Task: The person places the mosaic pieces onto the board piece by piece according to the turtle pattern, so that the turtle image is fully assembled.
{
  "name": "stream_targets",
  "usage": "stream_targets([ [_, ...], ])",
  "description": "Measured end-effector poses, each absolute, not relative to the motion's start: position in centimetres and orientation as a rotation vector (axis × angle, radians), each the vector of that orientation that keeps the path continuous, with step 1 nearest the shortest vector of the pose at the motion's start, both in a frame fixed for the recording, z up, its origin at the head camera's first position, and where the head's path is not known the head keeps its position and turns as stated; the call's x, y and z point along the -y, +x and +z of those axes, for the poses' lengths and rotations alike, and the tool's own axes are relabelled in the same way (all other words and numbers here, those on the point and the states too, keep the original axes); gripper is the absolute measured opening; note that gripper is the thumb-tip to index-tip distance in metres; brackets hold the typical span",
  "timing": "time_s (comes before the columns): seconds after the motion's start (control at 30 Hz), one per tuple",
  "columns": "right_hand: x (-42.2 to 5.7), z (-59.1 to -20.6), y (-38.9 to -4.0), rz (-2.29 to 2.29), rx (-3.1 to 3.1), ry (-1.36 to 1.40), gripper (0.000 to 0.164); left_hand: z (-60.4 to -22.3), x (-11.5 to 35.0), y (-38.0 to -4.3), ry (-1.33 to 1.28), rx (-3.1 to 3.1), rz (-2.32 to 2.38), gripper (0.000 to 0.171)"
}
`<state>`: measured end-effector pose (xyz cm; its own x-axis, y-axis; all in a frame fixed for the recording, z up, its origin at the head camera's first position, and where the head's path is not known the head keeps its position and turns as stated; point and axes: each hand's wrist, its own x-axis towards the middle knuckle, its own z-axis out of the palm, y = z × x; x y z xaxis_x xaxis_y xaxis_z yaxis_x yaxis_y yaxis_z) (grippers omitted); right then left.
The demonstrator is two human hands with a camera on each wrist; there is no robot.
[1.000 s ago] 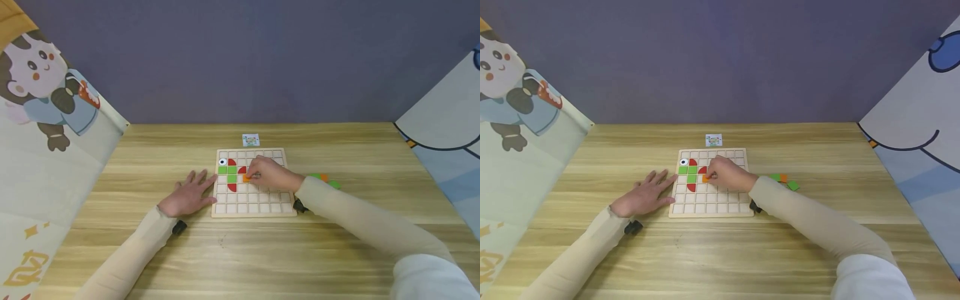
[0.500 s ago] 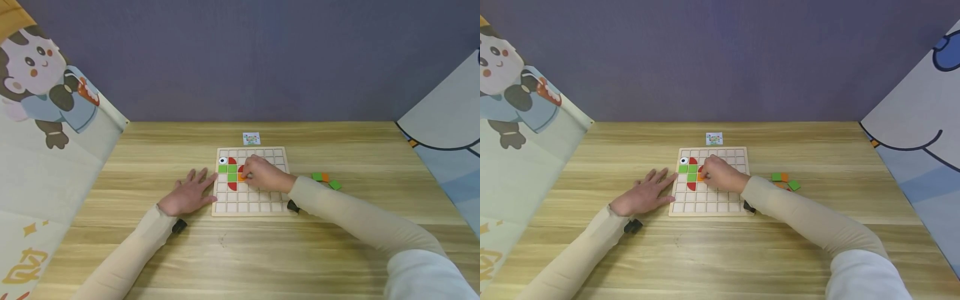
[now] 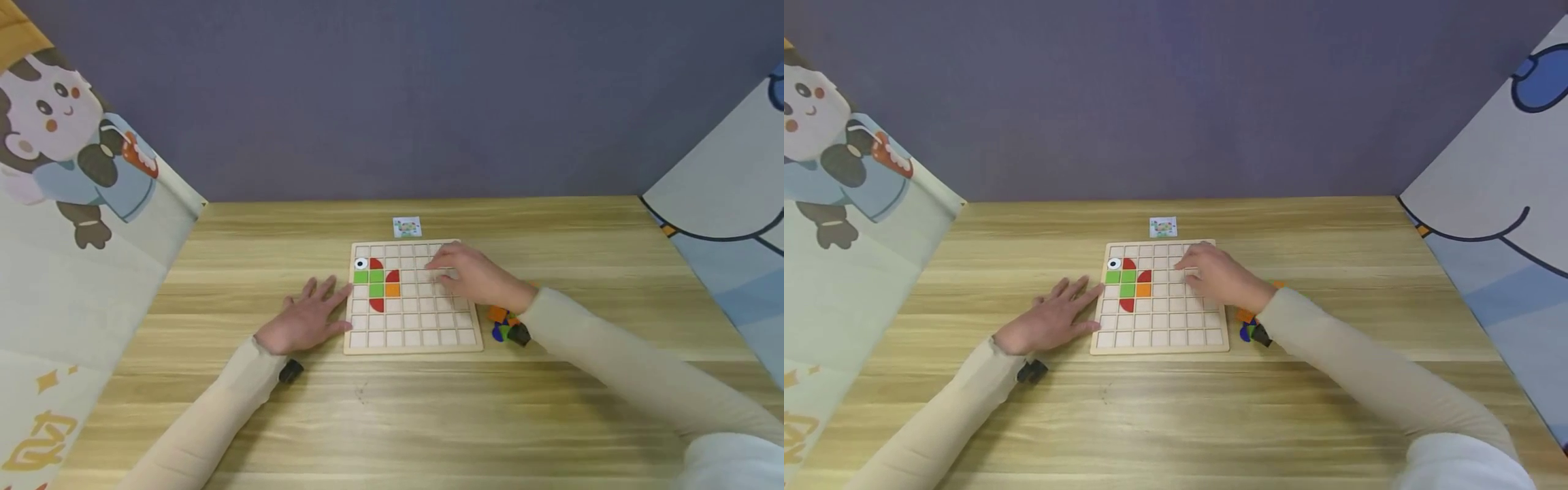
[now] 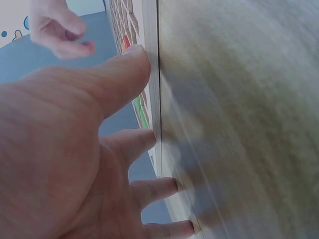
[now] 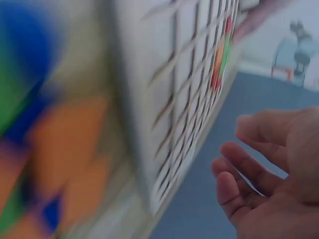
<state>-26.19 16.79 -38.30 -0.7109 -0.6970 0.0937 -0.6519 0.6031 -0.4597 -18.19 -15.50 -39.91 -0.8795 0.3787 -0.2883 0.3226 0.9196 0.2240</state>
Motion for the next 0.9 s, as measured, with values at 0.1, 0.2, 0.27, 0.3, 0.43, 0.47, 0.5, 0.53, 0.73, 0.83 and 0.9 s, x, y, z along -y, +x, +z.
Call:
stream_targets([
  [0.1, -20.5, -38.1, -26.5, -0.707, -2.768, -1.037, 0.029, -39.9, 15.5, -18.1, 0.514, -2.749, 0.247, 0.071],
  [0.2, -24.2, -38.4, -26.7, -0.705, -2.790, -0.991, 0.027, -40.0, 15.6, -18.2, 0.510, -2.747, 0.248, 0.071],
  [0.27, -26.3, -38.9, -26.7, -0.697, -2.792, -0.988, 0.025, -39.9, 15.6, -18.2, 0.512, -2.748, 0.251, 0.071],
  [0.3, -27.2, -39.1, -26.5, -0.694, -2.792, -1.006, 0.025, -39.9, 15.6, -18.2, 0.514, -2.749, 0.248, 0.071],
  [0.43, -29.2, -39.9, -25.8, -0.669, -2.776, -1.072, 0.024, -39.8, 15.7, -18.1, 0.518, -2.750, 0.248, 0.071],
  [0.47, -29.4, -40.0, -25.6, -0.671, -2.779, -1.081, 0.024, -39.8, 15.7, -18.1, 0.518, -2.751, 0.246, 0.071],
  [0.5, -29.6, -40.1, -25.5, -0.674, -2.785, -1.089, 0.024, -39.8, 15.7, -18.1, 0.517, -2.753, 0.245, 0.071],
  [0.53, -29.8, -40.1, -25.4, -0.679, -2.797, -1.080, 0.023, -39.9, 15.7, -18.1, 0.517, -2.755, 0.246, 0.071],
  [0.73, -30.8, -40.5, -25.1, -0.679, -2.902, -1.056, 0.019, -40.0, 15.7, -18.0, 0.525, -2.751, 0.255, 0.071],
  [0.83, -31.0, -40.7, -25.1, -0.681, -2.906, -1.091, 0.023, -40.1, 15.6, -18.0, 0.525, -2.749, 0.252, 0.071],
  [0.9, -31.1, -40.7, -25.0, -0.686, -2.893, -1.115, 0.028, -40.1, 15.6, -18.1, 0.529, -2.753, 0.247, 0.071],
])
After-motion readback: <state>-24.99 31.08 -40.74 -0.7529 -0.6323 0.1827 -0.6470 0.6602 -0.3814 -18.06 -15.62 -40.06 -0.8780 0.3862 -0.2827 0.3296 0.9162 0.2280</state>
